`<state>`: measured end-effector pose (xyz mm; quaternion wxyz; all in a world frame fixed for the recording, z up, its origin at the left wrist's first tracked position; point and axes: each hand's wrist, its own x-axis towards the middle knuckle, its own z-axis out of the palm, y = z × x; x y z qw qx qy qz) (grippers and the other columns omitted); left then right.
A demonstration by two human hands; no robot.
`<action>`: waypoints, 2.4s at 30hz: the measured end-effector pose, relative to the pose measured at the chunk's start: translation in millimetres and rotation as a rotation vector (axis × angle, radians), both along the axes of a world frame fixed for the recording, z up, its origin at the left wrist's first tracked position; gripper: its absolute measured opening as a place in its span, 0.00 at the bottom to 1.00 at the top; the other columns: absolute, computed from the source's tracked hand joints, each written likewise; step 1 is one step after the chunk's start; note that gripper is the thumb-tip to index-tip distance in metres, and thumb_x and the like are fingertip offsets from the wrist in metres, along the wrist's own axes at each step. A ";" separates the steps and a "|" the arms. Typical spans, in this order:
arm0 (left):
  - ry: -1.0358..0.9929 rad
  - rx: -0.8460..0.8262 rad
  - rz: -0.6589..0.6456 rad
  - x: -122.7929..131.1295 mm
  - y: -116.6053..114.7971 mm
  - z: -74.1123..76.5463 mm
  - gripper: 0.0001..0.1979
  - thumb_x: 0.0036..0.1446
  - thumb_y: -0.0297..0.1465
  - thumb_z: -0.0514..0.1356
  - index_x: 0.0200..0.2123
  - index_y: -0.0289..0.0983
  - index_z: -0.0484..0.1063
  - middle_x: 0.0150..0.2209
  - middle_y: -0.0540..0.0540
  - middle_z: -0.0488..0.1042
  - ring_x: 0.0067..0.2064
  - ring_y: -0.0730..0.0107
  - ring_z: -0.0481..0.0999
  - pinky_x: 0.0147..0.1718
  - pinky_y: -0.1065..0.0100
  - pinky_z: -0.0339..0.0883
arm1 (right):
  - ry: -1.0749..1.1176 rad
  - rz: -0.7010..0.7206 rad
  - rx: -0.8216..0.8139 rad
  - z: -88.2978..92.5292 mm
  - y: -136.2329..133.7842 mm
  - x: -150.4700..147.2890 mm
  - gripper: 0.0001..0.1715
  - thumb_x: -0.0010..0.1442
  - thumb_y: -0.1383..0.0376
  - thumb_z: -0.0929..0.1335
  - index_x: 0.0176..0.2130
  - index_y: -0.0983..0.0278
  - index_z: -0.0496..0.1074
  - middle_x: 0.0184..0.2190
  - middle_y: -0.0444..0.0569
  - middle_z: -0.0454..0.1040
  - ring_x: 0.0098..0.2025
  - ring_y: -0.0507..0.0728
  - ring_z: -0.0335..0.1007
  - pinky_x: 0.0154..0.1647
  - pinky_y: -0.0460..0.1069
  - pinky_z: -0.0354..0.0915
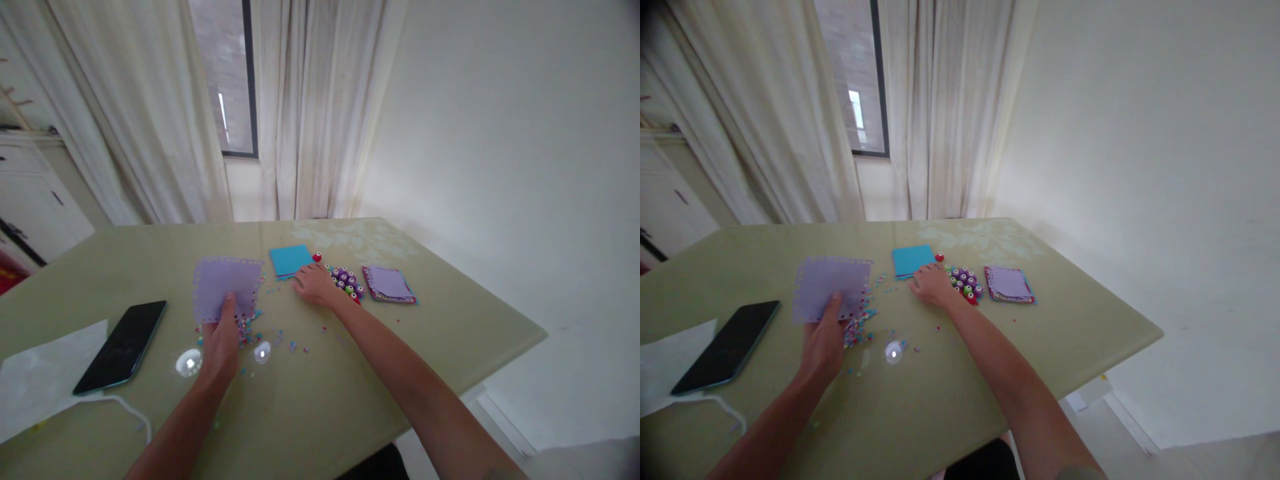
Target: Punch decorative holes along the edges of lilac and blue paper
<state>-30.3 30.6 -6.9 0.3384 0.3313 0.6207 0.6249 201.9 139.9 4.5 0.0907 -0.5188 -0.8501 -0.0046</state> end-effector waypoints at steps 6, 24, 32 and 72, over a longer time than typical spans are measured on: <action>0.025 -0.150 -0.024 2.2 -7.7 11.2 0.38 0.62 0.59 0.61 0.64 0.40 0.74 0.67 0.33 0.74 0.70 0.41 0.71 0.70 0.39 0.59 | 0.201 -0.030 -0.013 -0.7 -8.8 -36.3 0.19 0.73 0.63 0.65 0.56 0.68 0.78 0.61 0.65 0.77 0.65 0.69 0.69 0.69 0.65 0.58; -0.007 -0.023 -0.304 7.7 -9.6 17.1 0.38 0.43 0.64 0.71 0.38 0.35 0.83 0.34 0.46 0.83 0.35 0.60 0.79 0.35 0.65 0.74 | 1.352 0.029 -0.498 7.5 -74.5 -25.1 0.23 0.56 0.46 0.77 0.27 0.61 0.77 0.24 0.44 0.75 0.28 0.54 0.67 0.33 0.50 0.63; -0.260 0.044 -0.263 8.1 -7.3 14.3 0.31 0.46 0.60 0.73 0.40 0.39 0.81 0.38 0.47 0.83 0.38 0.61 0.82 0.42 0.62 0.80 | 1.385 0.036 -0.501 14.2 -80.1 -22.9 0.21 0.58 0.46 0.77 0.29 0.61 0.82 0.26 0.45 0.77 0.29 0.54 0.67 0.35 0.50 0.65; 0.339 -0.024 -0.297 7.7 -19.3 24.3 0.26 0.57 0.56 0.63 0.28 0.39 0.80 0.24 0.47 0.81 0.27 0.58 0.79 0.26 0.64 0.71 | 1.625 -0.018 -0.571 23.5 -82.5 -15.9 0.41 0.40 0.60 0.88 0.51 0.60 0.75 0.39 0.43 0.81 0.32 0.50 0.74 0.37 0.47 0.72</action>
